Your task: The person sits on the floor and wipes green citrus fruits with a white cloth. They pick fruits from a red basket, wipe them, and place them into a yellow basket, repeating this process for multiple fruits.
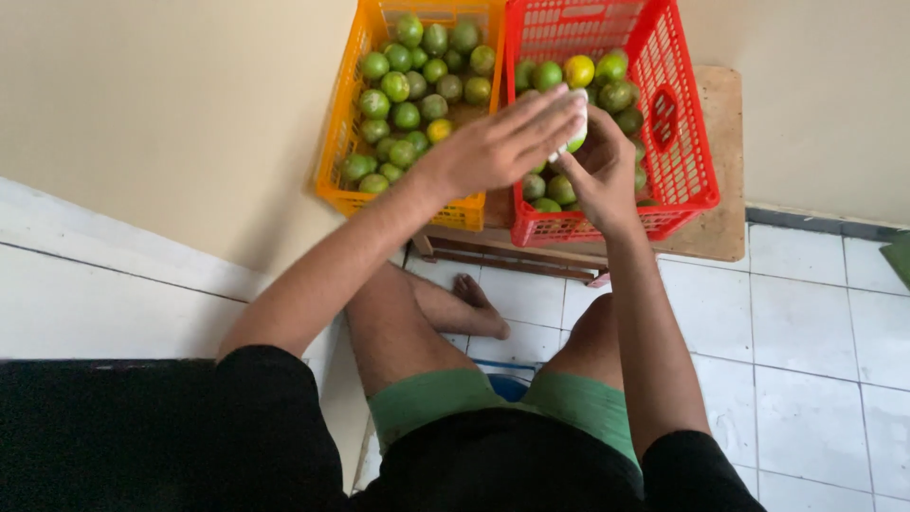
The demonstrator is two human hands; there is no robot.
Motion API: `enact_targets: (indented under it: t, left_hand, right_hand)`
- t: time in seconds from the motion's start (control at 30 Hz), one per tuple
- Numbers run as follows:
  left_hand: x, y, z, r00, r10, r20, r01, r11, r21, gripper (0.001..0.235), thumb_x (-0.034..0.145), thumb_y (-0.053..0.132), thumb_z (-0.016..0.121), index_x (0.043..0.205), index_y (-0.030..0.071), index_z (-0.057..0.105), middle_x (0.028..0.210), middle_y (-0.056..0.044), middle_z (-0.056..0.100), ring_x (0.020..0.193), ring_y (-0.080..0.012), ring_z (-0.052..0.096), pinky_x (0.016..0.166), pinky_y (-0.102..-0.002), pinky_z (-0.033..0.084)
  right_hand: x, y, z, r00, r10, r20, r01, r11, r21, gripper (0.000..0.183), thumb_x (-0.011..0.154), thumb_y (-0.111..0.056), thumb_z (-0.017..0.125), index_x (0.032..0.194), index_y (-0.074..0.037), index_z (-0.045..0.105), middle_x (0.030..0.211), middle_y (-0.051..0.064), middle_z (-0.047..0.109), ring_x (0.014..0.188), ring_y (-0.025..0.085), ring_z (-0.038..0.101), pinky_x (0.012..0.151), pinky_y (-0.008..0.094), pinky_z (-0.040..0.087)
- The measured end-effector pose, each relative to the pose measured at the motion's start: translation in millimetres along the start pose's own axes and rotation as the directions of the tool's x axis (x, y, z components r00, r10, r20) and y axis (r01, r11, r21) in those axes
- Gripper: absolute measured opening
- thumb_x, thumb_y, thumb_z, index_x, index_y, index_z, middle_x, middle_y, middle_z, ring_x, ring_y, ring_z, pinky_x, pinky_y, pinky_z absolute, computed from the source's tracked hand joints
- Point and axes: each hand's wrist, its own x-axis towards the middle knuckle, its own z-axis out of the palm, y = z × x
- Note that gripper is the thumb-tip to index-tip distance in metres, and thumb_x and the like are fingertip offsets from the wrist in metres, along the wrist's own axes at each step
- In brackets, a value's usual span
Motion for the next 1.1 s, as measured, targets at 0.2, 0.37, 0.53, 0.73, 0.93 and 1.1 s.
enact_targets:
  t: [0.2, 0.37, 0.53, 0.73, 0.93, 1.1]
  left_hand:
    - [4, 28, 24, 0.951, -0.099, -0.293, 0.092, 0.995, -0.039, 0.057, 0.104, 0.003, 0.065, 0.156, 0.013, 0.042, 0.155, -0.009, 0.048, 0.146, -0.031, 0.036, 0.124, -0.043, 0.032]
    - [18, 38, 8, 0.932, 0.102, -0.349, -0.112, 0.994, -0.011, 0.043, 0.098, 0.009, 0.075, 0.138, 0.013, 0.062, 0.144, -0.003, 0.06, 0.146, -0.0277, 0.039, 0.128, -0.045, 0.027]
    - [17, 11, 10, 0.941, 0.162, -0.298, -0.144, 0.986, 0.082, 0.046, 0.101, 0.019, 0.073, 0.145, 0.022, 0.06, 0.151, 0.002, 0.058, 0.152, -0.0302, 0.031, 0.13, -0.055, 0.018]
    - [24, 4, 40, 0.898, 0.192, -0.395, -0.23, 0.972, -0.051, 0.036, 0.106, 0.021, 0.066, 0.142, 0.02, 0.061, 0.15, -0.004, 0.057, 0.145, -0.0286, 0.041, 0.124, -0.05, 0.029]
    - [22, -26, 21, 0.882, 0.234, -0.409, -0.245, 0.969, 0.026, 0.034, 0.107, 0.02, 0.066, 0.141, 0.019, 0.063, 0.148, -0.004, 0.059, 0.138, -0.0252, 0.051, 0.117, -0.041, 0.043]
    - [17, -26, -6, 0.959, 0.218, -0.18, -0.231, 0.971, -0.055, 0.062, 0.104, 0.0, 0.079, 0.156, 0.008, 0.047, 0.16, -0.01, 0.046, 0.146, -0.0294, 0.045, 0.122, -0.045, 0.04]
  right_hand:
    - [-6, 14, 1, 0.995, -0.078, -0.059, 0.071, 0.992, -0.104, 0.044, 0.095, 0.006, 0.071, 0.136, 0.009, 0.056, 0.128, 0.028, 0.062, 0.121, 0.031, 0.056, 0.101, 0.05, 0.049]
    - [0, 1, -6, 1.0, 0.0, 0.024, 0.006, 0.973, -0.233, 0.042, 0.09, 0.015, 0.063, 0.132, 0.013, 0.061, 0.124, 0.036, 0.064, 0.118, 0.043, 0.062, 0.103, 0.051, 0.051]
    - [-2, 5, -4, 1.0, 0.006, -0.019, -0.01, 0.977, -0.213, 0.044, 0.088, 0.012, 0.07, 0.131, 0.006, 0.064, 0.115, 0.028, 0.067, 0.111, 0.03, 0.061, 0.093, 0.048, 0.051]
    - [0, -2, -7, 0.998, 0.048, -0.043, -0.054, 0.988, -0.143, 0.041, 0.084, 0.011, 0.067, 0.123, 0.003, 0.067, 0.098, 0.016, 0.066, 0.094, 0.019, 0.055, 0.081, 0.039, 0.05]
    - [-1, 9, 1, 0.995, 0.025, -0.101, -0.03, 0.998, -0.048, 0.025, 0.09, 0.009, 0.066, 0.114, 0.001, 0.064, 0.098, 0.011, 0.062, 0.097, 0.018, 0.052, 0.081, 0.037, 0.049]
    - [-1, -7, -3, 0.999, 0.045, -0.001, -0.045, 0.998, 0.038, 0.03, 0.105, -0.018, 0.066, 0.131, -0.003, 0.057, 0.128, 0.009, 0.064, 0.118, 0.018, 0.062, 0.104, 0.031, 0.054]
